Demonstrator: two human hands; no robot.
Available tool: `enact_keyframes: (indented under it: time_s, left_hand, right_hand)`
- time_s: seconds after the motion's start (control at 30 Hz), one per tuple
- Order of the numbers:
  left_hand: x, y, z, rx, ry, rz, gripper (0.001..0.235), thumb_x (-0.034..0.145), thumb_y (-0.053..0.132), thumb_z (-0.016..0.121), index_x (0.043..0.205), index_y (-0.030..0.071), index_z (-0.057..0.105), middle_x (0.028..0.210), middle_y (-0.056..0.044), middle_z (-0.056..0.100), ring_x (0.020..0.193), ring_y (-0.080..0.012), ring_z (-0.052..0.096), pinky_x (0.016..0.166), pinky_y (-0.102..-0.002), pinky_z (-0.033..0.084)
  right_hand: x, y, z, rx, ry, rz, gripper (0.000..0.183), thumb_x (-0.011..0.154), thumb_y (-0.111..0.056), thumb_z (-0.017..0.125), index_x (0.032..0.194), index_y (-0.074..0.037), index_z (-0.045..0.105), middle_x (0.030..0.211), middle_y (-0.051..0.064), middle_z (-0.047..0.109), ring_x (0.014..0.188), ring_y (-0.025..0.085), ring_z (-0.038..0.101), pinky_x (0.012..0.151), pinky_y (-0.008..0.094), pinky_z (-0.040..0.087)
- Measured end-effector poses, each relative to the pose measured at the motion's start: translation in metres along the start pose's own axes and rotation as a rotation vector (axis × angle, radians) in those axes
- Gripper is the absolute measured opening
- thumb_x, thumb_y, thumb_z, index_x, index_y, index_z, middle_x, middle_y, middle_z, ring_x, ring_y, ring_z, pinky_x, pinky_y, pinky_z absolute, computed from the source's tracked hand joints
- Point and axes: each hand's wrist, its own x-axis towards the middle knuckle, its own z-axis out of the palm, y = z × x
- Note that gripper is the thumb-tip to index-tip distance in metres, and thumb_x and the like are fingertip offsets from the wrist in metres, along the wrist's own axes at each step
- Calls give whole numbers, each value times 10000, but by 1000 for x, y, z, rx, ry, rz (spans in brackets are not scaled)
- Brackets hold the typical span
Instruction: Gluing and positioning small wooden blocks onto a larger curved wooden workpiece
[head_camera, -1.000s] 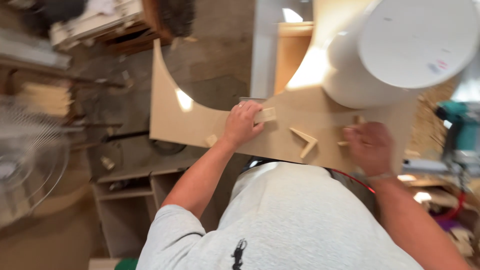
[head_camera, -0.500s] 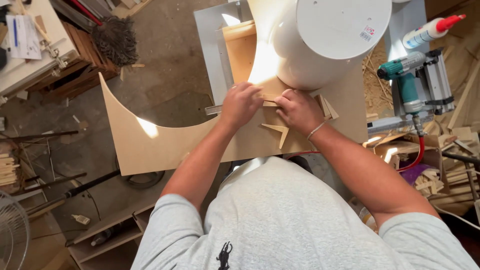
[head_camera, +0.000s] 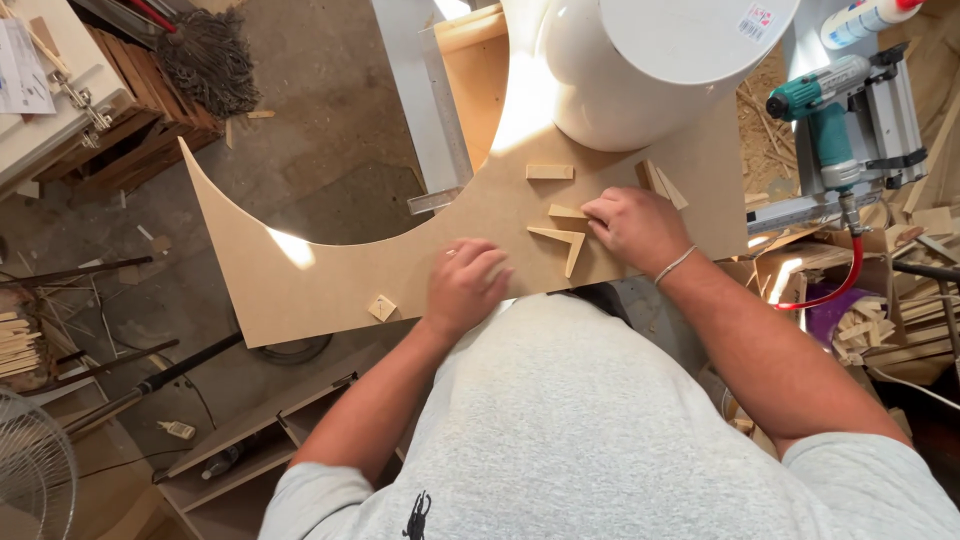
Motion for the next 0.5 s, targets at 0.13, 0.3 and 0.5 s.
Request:
enact_keyframes:
  time_s: [0.13, 0.3, 0.5]
  left_hand:
    - [43, 22, 14, -56, -108, 50, 378, 834, 251, 790, 1199, 203, 703, 1114, -38, 687, 1092, -297, 662, 919, -438, 511]
    - [72, 15, 48, -29, -265, 122, 512, 757, 303, 840, 1233, 204, 681, 1154, -40, 665, 1129, -299, 644, 971, -451, 511]
    - [87, 6, 58, -26, -459, 208, 448, 725, 301, 804, 1148, 195, 702, 1082, -17, 650, 1066, -279, 628, 901, -425, 516]
  right_hand:
    - [0, -9, -16, 20, -31, 15, 95, 916, -297, 669, 962, -223, 707, 895, 30, 690, 888, 254, 700, 808, 404, 593]
    - [-8, -5, -6, 0, -46, 1, 104, 912, -340, 660, 928, -240, 685, 856, 7, 657, 865, 233, 694, 768, 392, 599]
    - [-24, -5, 10, 45, -4, 146, 157, 931, -421, 645, 978, -274, 674, 871, -46, 644, 875, 182, 699, 765, 360, 599]
